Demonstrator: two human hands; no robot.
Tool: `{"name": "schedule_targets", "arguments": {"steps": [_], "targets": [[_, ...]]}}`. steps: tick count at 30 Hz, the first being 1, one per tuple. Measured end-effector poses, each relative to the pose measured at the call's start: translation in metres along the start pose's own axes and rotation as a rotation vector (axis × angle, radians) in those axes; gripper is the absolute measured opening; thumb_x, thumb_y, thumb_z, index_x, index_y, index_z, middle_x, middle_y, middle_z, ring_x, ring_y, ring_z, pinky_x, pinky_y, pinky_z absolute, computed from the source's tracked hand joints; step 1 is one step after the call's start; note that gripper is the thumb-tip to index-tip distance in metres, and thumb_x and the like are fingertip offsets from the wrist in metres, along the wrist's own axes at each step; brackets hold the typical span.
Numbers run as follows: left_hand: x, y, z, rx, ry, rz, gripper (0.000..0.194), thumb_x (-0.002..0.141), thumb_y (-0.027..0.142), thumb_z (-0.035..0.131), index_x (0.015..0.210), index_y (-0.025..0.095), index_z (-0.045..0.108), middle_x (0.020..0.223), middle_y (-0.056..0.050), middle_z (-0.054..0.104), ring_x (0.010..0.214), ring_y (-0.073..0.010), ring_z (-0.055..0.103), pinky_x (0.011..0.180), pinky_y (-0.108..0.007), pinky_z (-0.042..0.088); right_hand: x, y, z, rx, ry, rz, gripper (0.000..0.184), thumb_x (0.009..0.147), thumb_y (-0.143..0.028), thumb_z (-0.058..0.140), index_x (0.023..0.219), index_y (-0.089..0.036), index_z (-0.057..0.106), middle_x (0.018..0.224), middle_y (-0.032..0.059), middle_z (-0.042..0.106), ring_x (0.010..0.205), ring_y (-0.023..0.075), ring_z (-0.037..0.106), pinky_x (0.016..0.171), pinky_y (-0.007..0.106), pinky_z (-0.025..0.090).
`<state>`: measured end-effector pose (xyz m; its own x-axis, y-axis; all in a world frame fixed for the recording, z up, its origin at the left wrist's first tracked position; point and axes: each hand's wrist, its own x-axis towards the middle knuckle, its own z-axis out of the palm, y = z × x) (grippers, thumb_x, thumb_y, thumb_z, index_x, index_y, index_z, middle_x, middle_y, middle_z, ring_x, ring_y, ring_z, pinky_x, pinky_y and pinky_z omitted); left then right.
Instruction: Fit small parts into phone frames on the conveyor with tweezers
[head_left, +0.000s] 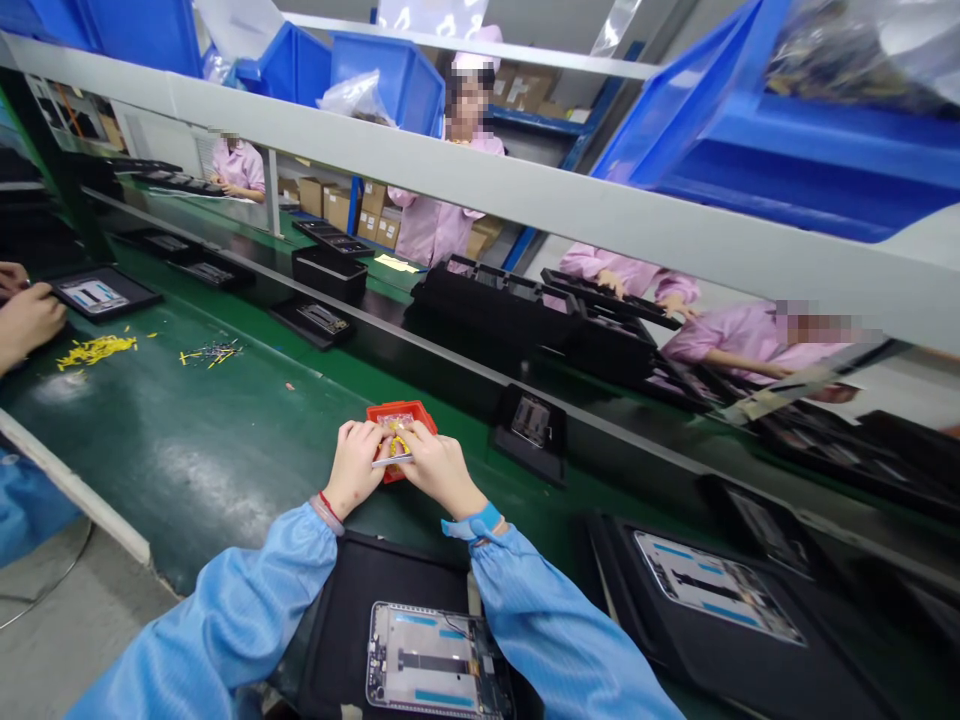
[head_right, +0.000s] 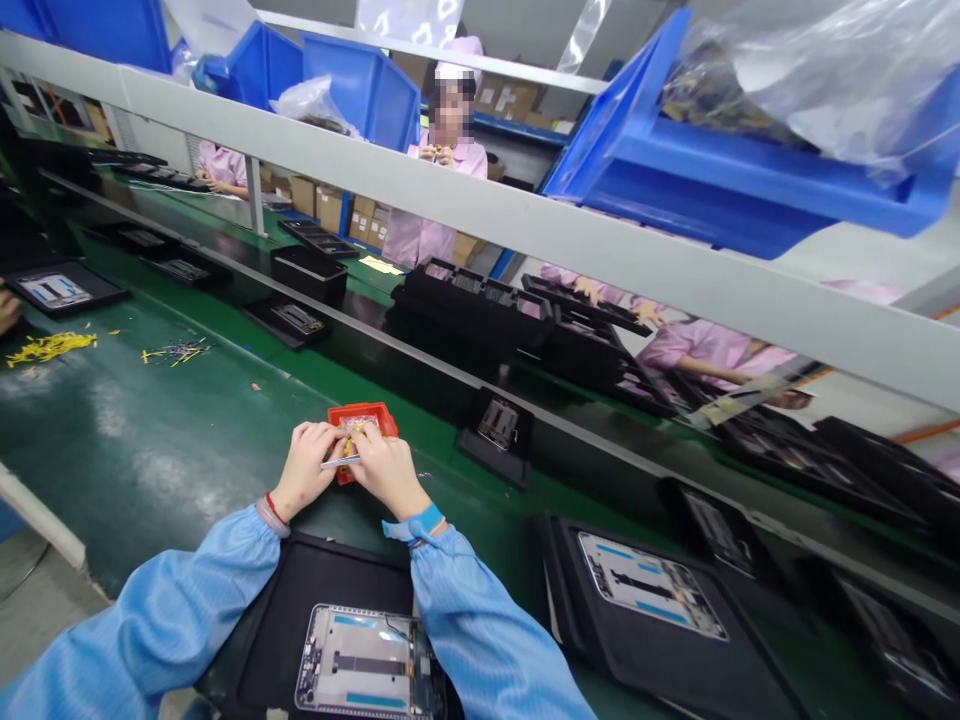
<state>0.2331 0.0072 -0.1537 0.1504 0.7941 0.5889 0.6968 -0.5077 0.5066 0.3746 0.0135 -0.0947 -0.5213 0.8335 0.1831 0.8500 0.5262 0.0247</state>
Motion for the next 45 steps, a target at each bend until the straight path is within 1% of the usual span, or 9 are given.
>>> {"name": "schedule_targets", "arguments": {"steps": [10, 20, 25, 29, 32, 35, 39, 42, 45], "targets": [[0.001, -0.001, -0.001, -0.034, 0.016, -0.057, 0.018, 0.088, 0.015, 0.043, 0.09, 0.021, 0.06, 0.086, -0.004, 0.062, 0.084, -0.0211, 0.056, 0.087, -0.039, 0.037, 0.005, 0.007, 0.003, 0.071, 0.039, 0.085, 0.017, 0.085, -0.016, 0.054, 0.093, -0.018, 0.069, 0.093, 0.0073, 0.068, 0.069, 0.017, 0.065, 0.054, 0.023, 0.04], [0.002, -0.004, 0.0, -0.279, 0.15, -0.249, 0.017, 0.087, 0.021, 0.046, 0.09, 0.019, 0.062, 0.09, -0.007, 0.05, 0.089, -0.024, 0.05, 0.084, -0.04, 0.042, 0.012, 0.026, 0.017, 0.312, 0.142, 0.365, 0.018, 0.076, -0.01, 0.054, 0.077, -0.021, 0.067, 0.079, 0.0035, 0.065, 0.072, 0.0205, 0.062, 0.054, 0.025, 0.04], [0.004, 0.001, -0.001, -0.546, 0.099, -0.294, 0.018, 0.089, 0.031, 0.044, 0.083, 0.019, 0.056, 0.082, -0.003, 0.053, 0.078, -0.0188, 0.054, 0.077, -0.032, 0.046, 0.011, 0.03, 0.023, 0.536, 0.239, 0.402, 0.022, 0.075, -0.016, 0.058, 0.095, -0.02, 0.066, 0.078, 0.0015, 0.063, 0.073, 0.0196, 0.062, 0.061, 0.026, 0.046], [0.003, 0.01, -0.004, -0.733, 0.063, -0.361, 0.027, 0.088, 0.044, 0.046, 0.085, 0.018, 0.054, 0.077, -0.001, 0.056, 0.072, -0.0165, 0.055, 0.07, -0.029, 0.048, -0.003, 0.023, 0.016, 0.702, 0.279, 0.376, 0.018, 0.082, -0.029, 0.052, 0.079, -0.016, 0.066, 0.073, 0.0033, 0.063, 0.067, 0.0185, 0.061, 0.061, 0.028, 0.049], [0.0, 0.022, -0.005, -0.849, 0.023, -0.416, 0.031, 0.083, 0.048, 0.054, 0.083, 0.017, 0.058, 0.076, -0.002, 0.06, 0.072, -0.0166, 0.058, 0.07, -0.028, 0.049, -0.023, 0.011, 0.005, 0.855, 0.289, 0.291, 0.019, 0.08, -0.033, 0.057, 0.082, -0.017, 0.067, 0.077, 0.0034, 0.065, 0.067, 0.0175, 0.062, 0.06, 0.026, 0.05], [-0.005, 0.036, -0.005, -0.942, -0.022, -0.461, 0.032, 0.08, 0.047, 0.059, 0.083, 0.016, 0.063, 0.08, -0.004, 0.064, 0.077, -0.0185, 0.06, 0.073, -0.03, 0.05, -0.043, 0.0, -0.004, 1.011, 0.34, 0.195, 0.014, 0.077, -0.031, 0.061, 0.082, -0.019, 0.067, 0.08, 0.0042, 0.065, 0.07, 0.0174, 0.062, 0.062, 0.027, 0.05], [-0.012, 0.049, -0.008, -1.021, -0.089, -0.474, 0.03, 0.078, 0.047, 0.062, 0.08, 0.017, 0.067, 0.083, -0.005, 0.067, 0.079, -0.0197, 0.06, 0.075, -0.032, 0.05, -0.063, -0.005, -0.011, 0.998, 0.375, 0.213, 0.01, 0.077, -0.024, 0.057, 0.076, -0.02, 0.065, 0.078, 0.0039, 0.065, 0.066, 0.0163, 0.06, 0.055, 0.025, 0.044], [-0.015, 0.053, -0.011, -1.035, -0.191, -0.405, 0.031, 0.079, 0.048, 0.062, 0.08, 0.018, 0.069, 0.084, -0.007, 0.067, 0.079, -0.0208, 0.06, 0.075, -0.033, 0.049, -0.077, -0.001, -0.015, 0.967, 0.316, 0.268, 0.008, 0.074, -0.021, 0.056, 0.072, -0.019, 0.063, 0.075, 0.0022, 0.064, 0.061, 0.0149, 0.057, 0.05, 0.023, 0.04], [-0.015, 0.055, -0.015, -0.951, -0.305, -0.23, 0.029, 0.08, 0.045, 0.063, 0.073, 0.018, 0.066, 0.078, -0.006, 0.063, 0.078, -0.02, 0.058, 0.076, -0.033, 0.048, -0.095, 0.004, -0.018, 0.948, 0.197, 0.291, 0.007, 0.07, -0.015, 0.057, 0.066, -0.019, 0.061, 0.066, -0.0013, 0.06, 0.058, 0.0137, 0.054, 0.052, 0.023, 0.039]]}}
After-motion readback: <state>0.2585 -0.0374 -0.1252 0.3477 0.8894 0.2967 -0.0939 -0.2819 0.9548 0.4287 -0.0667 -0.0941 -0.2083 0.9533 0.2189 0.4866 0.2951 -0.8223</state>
